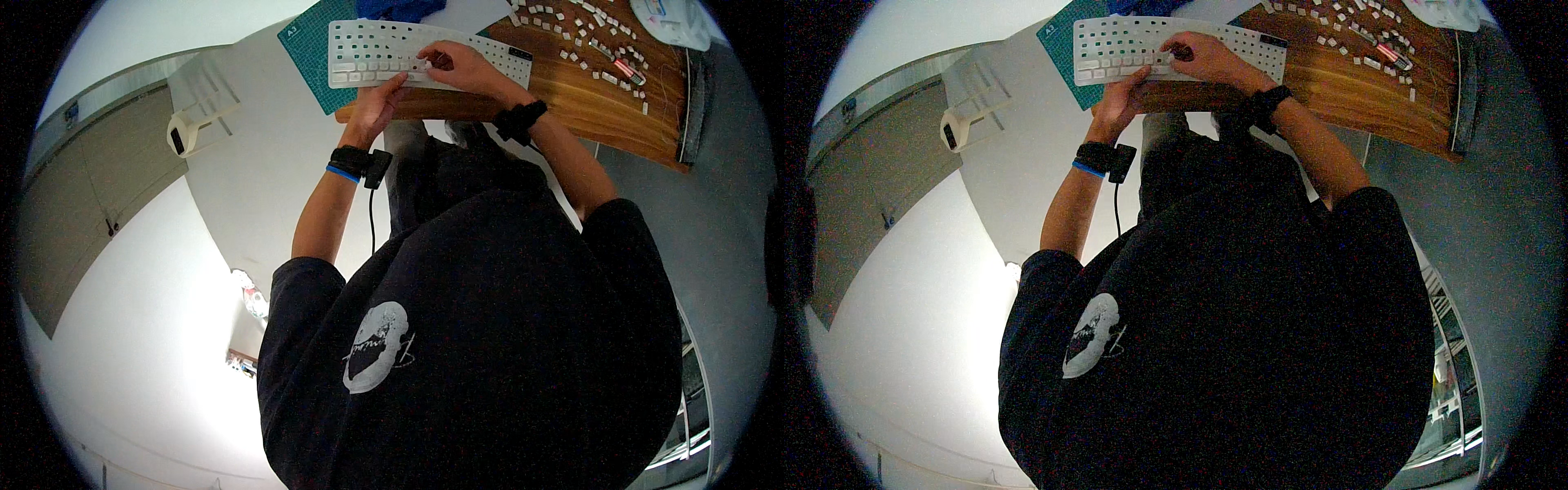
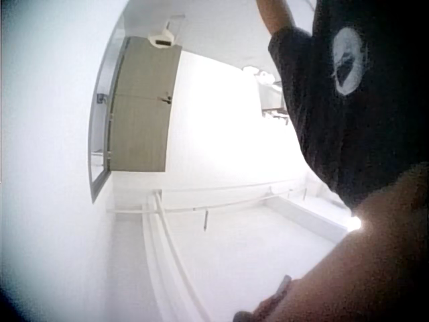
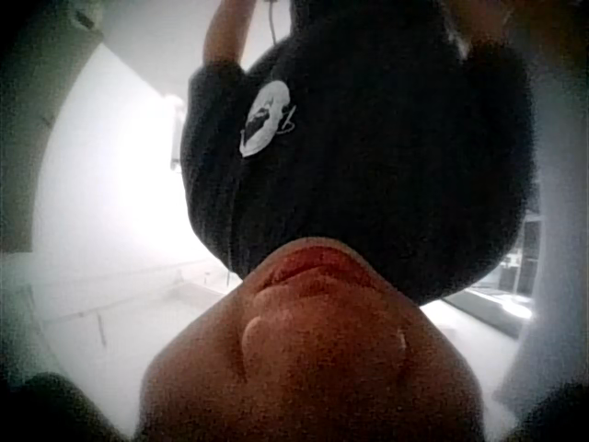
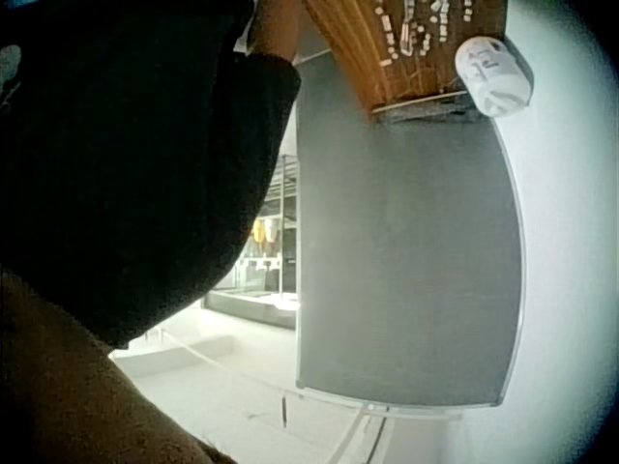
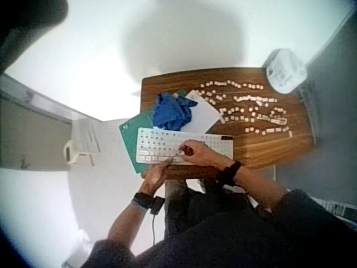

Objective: The person assembles a white keyboard by inserting keycaps into the keyboard base one at a time. They repeatedly pick up keycaps from the table, place them into the keyboard, and occasionally wipe the keyboard with a blue cloth.

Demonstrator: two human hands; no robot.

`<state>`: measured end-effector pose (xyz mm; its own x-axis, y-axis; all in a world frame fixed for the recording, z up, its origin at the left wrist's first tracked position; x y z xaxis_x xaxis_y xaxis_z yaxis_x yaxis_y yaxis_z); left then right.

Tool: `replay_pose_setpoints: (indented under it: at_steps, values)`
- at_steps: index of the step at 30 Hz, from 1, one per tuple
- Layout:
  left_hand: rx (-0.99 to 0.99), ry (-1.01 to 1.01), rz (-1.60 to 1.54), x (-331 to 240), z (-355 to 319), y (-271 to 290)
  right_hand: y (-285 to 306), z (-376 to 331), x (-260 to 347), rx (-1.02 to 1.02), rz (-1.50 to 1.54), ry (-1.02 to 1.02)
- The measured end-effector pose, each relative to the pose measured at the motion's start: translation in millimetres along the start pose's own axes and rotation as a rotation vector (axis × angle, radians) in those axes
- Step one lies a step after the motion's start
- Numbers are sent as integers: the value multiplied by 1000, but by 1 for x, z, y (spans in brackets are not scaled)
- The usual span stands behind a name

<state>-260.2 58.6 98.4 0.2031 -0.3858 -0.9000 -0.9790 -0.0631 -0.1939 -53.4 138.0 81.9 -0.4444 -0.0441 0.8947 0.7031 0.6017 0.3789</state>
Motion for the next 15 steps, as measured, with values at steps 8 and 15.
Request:
replay_pose_setpoints:
  at_steps: [8,15]
  values:
    - [29,-111,-21,11,-1,7,3,0,2,45,3,-71]
    - [44,-170,-8,11,1,6,0,3,-7,24,73,-52]
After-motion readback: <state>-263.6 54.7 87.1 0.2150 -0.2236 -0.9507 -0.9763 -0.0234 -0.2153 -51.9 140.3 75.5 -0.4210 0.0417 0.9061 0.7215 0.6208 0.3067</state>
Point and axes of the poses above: each hand's wrist, its own z-axis towards the middle knuckle, its own y-axis out of the back of the hand, x = y × z, the point moved 2 cm from there along z, towards the middle knuckle, and after that the axes turned 9 degrees about -y, right-handed, at the moved point
